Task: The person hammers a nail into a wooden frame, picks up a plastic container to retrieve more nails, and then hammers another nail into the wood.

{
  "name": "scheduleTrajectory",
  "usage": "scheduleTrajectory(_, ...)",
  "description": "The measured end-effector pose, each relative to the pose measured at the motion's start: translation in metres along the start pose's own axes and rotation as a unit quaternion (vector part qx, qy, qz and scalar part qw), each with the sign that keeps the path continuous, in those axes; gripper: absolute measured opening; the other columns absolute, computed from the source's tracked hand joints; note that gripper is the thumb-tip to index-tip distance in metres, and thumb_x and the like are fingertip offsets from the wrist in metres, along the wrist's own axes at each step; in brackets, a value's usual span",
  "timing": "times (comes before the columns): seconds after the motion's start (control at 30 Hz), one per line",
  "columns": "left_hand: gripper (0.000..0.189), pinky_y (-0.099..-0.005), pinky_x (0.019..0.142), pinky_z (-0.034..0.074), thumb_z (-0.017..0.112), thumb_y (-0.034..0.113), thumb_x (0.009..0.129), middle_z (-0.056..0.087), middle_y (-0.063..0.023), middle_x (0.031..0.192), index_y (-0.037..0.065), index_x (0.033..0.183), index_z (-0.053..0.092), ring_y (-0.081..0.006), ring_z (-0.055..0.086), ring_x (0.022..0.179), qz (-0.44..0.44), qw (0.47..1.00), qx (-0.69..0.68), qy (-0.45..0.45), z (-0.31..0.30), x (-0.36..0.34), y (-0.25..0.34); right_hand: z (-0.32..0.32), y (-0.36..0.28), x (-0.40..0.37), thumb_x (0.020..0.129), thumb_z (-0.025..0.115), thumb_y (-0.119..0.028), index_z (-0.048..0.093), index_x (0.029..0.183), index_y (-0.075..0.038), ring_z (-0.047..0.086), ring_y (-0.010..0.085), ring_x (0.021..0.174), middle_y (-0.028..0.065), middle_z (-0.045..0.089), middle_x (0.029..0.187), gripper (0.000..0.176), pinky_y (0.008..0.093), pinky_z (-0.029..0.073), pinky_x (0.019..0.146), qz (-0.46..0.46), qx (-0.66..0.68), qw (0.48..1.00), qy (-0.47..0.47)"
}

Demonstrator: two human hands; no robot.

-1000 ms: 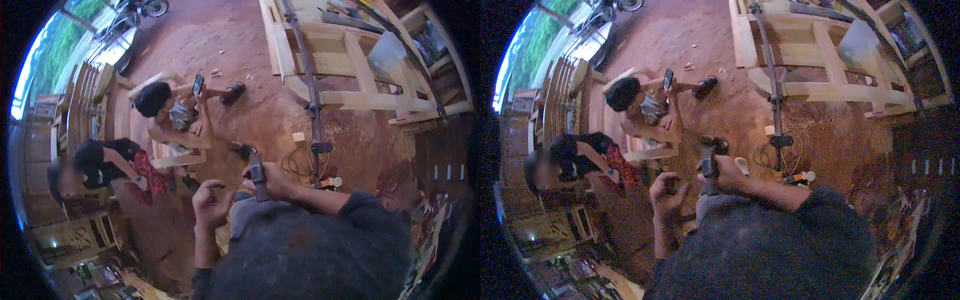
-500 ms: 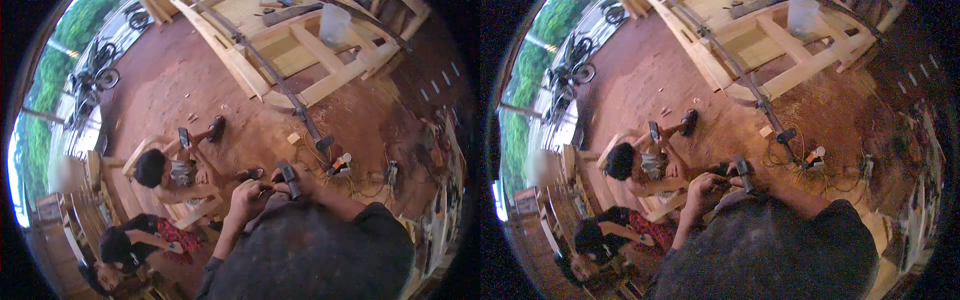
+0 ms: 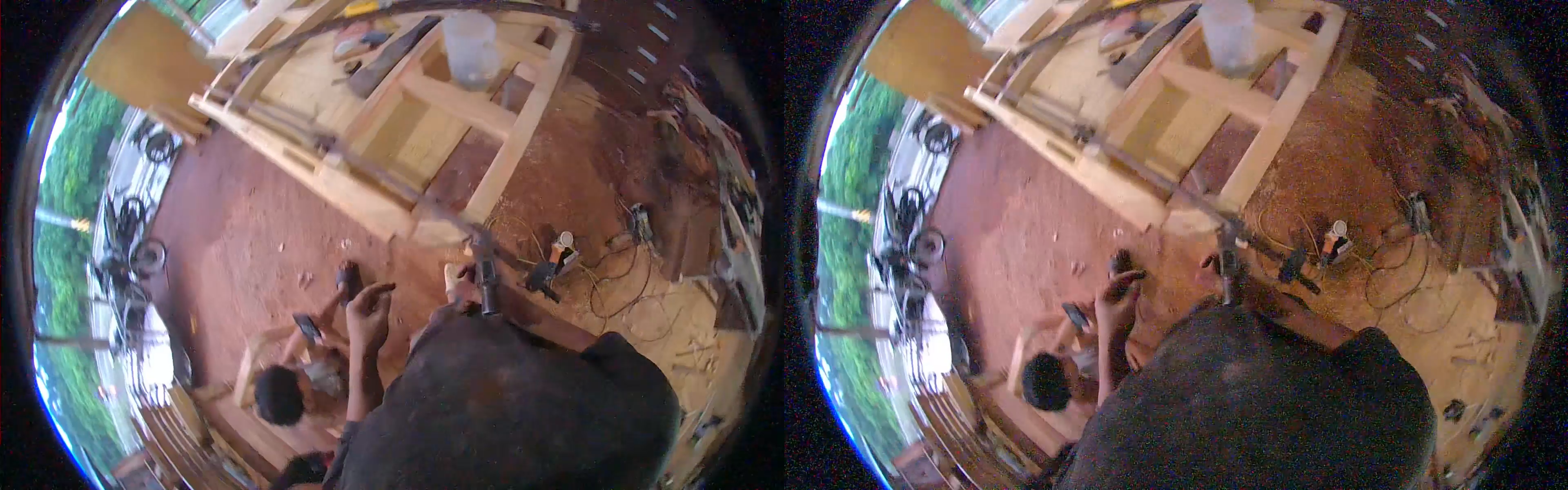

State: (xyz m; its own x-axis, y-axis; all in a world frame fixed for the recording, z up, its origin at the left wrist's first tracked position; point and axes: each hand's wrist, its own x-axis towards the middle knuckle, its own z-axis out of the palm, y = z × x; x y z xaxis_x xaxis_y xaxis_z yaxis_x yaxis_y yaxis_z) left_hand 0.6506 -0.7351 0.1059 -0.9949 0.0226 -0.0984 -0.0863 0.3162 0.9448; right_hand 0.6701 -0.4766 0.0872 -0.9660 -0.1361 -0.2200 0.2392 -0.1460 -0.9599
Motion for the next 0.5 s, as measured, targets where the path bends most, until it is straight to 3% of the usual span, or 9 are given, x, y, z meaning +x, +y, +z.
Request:
scheduleTrajectory(0.03,0.02,-0.0236,0.079,0.048,0.057,0.0,0.089,0.07,-0.0086,0.098,-0.002,0.105,0.067,-0.0112,0.062,0.085,-0.035,0.999,0.018,-0.022,-0.007,0.019,0.005,-0.006,-0.009,0.015,0.084,0.074,-0.018,0.058,0.109,-0.003,0.057,0.0094,0.074,0.0011,0.059,0.082,0.035,0.0248,0.047,0.067,-0.014,0.007,1.0,0.021)
scheduleTrajectory(0.13,0.02,-0.0237,0.079,0.048,0.056,-0.002,0.088,0.069,-0.0081,0.1,-0.002,0.104,0.067,-0.0118,0.062,0.085,0.028,0.998,0.014,-0.052,-0.016,0.069,0.007,-0.008,-0.032,0.04,0.084,0.075,-0.021,0.058,0.104,-0.005,0.058,0.0089,0.074,0.0012,0.059,0.082,0.031,0.0245,0.046,0.065,-0.035,0.003,0.999,-0.013)
scheduleTrajectory(0.2,0.019,-0.0243,0.077,0.049,0.056,-0.003,0.087,0.068,-0.0073,0.099,-0.002,0.102,0.066,-0.0131,0.062,0.083,-0.014,0.998,-0.027,-0.06,-0.01,0.091,0.019,-0.003,-0.033,0.05,0.079,0.078,-0.019,0.065,0.096,-0.005,0.056,0.0102,0.076,0.0022,0.064,0.091,0.026,0.0264,0.046,0.064,-0.159,0.069,0.983,0.057)
scheduleTrajectory(0.23,0.018,-0.0244,0.076,0.049,0.056,-0.002,0.086,0.068,-0.0072,0.098,-0.002,0.101,0.066,-0.0132,0.063,0.083,-0.022,0.996,-0.052,-0.074,-0.009,0.103,0.028,-0.006,-0.042,0.048,0.08,0.078,-0.022,0.062,0.102,-0.005,0.057,0.01,0.08,0.0022,0.063,0.094,0.033,0.0265,0.047,0.069,-0.087,0.084,0.991,0.055)
scheduleTrajectory(0.33,0.017,-0.025,0.074,0.05,0.056,-0.001,0.087,0.068,-0.0076,0.096,-0.002,0.101,0.066,-0.0125,0.063,0.083,-0.012,0.988,-0.069,-0.135,-0.007,0.142,0.04,0.001,-0.038,0.048,0.082,0.078,-0.023,0.058,0.109,-0.005,0.057,0.011,0.084,0.003,0.061,0.097,0.038,0.0279,0.047,0.073,-0.065,0.147,0.982,0.1)
scheduleTrajectory(0.37,0.017,-0.0251,0.074,0.05,0.056,0.0,0.087,0.068,-0.0079,0.095,-0.001,0.101,0.066,-0.0125,0.063,0.082,-0.01,0.982,-0.031,-0.186,-0.006,0.155,0.047,-0.002,-0.048,0.048,0.085,0.073,-0.015,0.054,0.104,-0.006,0.058,0.0101,0.07,0.0019,0.057,0.082,0.028,0.0262,0.046,0.067,-0.128,0.015,0.986,0.11)
scheduleTrajectory(0.4,0.017,-0.0252,0.073,0.05,0.056,0.0,0.087,0.068,-0.0081,0.095,-0.001,0.101,0.066,-0.0124,0.063,0.082,-0.011,0.972,0.005,-0.236,-0.006,0.167,0.052,0.002,-0.048,0.047,0.085,0.073,-0.015,0.054,0.104,-0.006,0.058,0.0101,0.07,0.0019,0.057,0.082,0.028,0.0262,0.046,0.067,-0.126,0.02,0.984,0.125)
scheduleTrajectory(0.47,0.015,-0.0257,0.072,0.05,0.057,0.002,0.088,0.068,-0.0076,0.091,-0.001,0.1,0.066,-0.0124,0.064,0.081,-0.066,0.963,0.011,-0.263,-0.003,0.192,0.055,0.012,-0.043,0.046,0.086,0.071,-0.012,0.053,0.104,-0.005,0.058,0.0097,0.072,0.0025,0.056,0.082,0.026,0.0264,0.047,0.068,-0.107,0.104,0.972,0.182)
scheduleTrajectory(0.5,0.017,-0.0275,0.074,0.051,0.056,0.001,0.088,0.068,-0.0077,0.092,-0.001,0.101,0.066,-0.0132,0.064,0.08,-0.014,0.948,0.037,-0.317,-0.001,0.206,0.054,0.022,-0.048,0.049,0.086,0.07,-0.01,0.054,0.103,-0.004,0.057,0.0092,0.077,0.0025,0.057,0.083,0.025,0.0266,0.047,0.068,-0.066,0.311,0.919,0.235)
